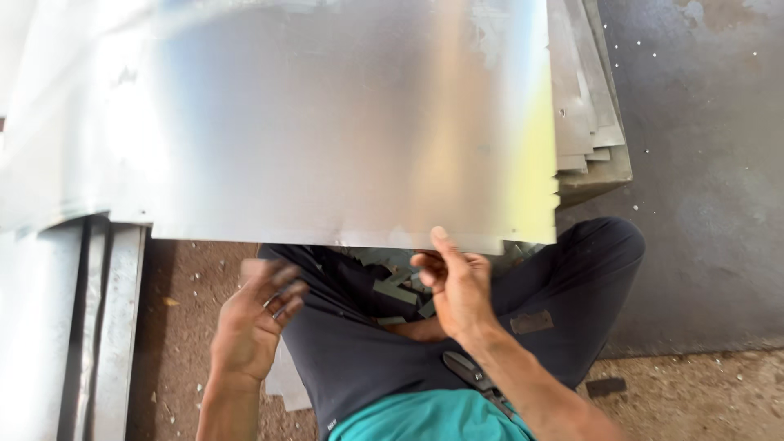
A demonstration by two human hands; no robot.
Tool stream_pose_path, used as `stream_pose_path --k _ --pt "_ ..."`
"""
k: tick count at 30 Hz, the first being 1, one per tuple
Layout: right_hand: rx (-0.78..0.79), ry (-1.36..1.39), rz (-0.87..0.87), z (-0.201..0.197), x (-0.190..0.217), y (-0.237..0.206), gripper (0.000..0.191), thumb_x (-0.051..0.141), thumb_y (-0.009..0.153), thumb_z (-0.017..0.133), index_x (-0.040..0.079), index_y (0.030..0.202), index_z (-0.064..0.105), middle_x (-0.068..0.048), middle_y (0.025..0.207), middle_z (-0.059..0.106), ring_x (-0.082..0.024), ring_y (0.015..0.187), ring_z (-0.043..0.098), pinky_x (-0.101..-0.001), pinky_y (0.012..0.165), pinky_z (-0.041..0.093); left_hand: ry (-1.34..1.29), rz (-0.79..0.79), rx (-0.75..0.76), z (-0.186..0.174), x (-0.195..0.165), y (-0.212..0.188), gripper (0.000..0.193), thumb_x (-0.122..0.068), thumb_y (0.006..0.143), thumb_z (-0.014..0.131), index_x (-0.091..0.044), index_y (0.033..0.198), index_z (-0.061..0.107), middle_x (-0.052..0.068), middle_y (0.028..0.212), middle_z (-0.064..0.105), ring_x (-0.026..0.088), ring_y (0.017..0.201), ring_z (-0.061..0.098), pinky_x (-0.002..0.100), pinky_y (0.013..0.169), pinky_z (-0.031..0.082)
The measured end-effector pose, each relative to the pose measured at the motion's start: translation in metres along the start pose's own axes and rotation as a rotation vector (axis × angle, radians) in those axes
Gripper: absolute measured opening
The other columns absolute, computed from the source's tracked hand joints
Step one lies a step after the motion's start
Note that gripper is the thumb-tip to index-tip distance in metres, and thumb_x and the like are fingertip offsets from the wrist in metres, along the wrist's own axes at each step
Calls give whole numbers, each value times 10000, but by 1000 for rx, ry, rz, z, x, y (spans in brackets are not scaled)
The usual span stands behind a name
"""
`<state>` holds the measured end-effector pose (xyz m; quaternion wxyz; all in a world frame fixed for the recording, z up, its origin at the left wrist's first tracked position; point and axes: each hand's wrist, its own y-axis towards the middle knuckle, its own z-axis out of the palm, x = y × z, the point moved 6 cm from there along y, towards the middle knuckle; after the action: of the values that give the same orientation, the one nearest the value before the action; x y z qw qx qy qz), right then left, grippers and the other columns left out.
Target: The person uses tin snips to cut small rectangular pieces from the edges of a large metal sheet. The person repeatedly positions the sheet on their lap, cuts a strip, and drops the scrap into a pile below.
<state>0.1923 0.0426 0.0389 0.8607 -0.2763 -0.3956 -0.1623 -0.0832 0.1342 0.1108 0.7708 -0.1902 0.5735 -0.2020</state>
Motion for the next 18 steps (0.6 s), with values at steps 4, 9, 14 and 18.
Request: stream_pose_path --k 4,9,14,18 --pt "-24 -68 -233 -9 75 2 292 129 1008 672 74 724 632 -115 699 686 -144 590 648 -250 470 449 -526 8 -201 -19 3 29 449 -439 937 519 -46 1123 628 103 1085 757 220 969 745 323 779 629" --pt "-207 -91 -403 -33 166 6 166 70 1039 644 66 873 656 -55 796 634 -141 672 669 -247 482 462 -493 125 -111 31 -7 32 115 -95 976 726 -50 905 648 114 876 694 191 757 663 294 683 607" --pt "-187 -102 -393 -28 217 49 102 107 1064 645 32 994 644 -72 899 659 -153 744 670 -241 541 513 -286 486 112 94 -39 52 109 -99 979 692 -32 897 667 115 844 678 181 729 688 331 627 612" --pt "-54 -131 -396 4 256 112 147 139 1065 600 7 1122 624 -97 956 681 -163 796 672 -243 572 514 -227 524 188 143 -89 111 130 -121 974 705 -5 927 670 141 854 720 216 727 732 347 635 636"
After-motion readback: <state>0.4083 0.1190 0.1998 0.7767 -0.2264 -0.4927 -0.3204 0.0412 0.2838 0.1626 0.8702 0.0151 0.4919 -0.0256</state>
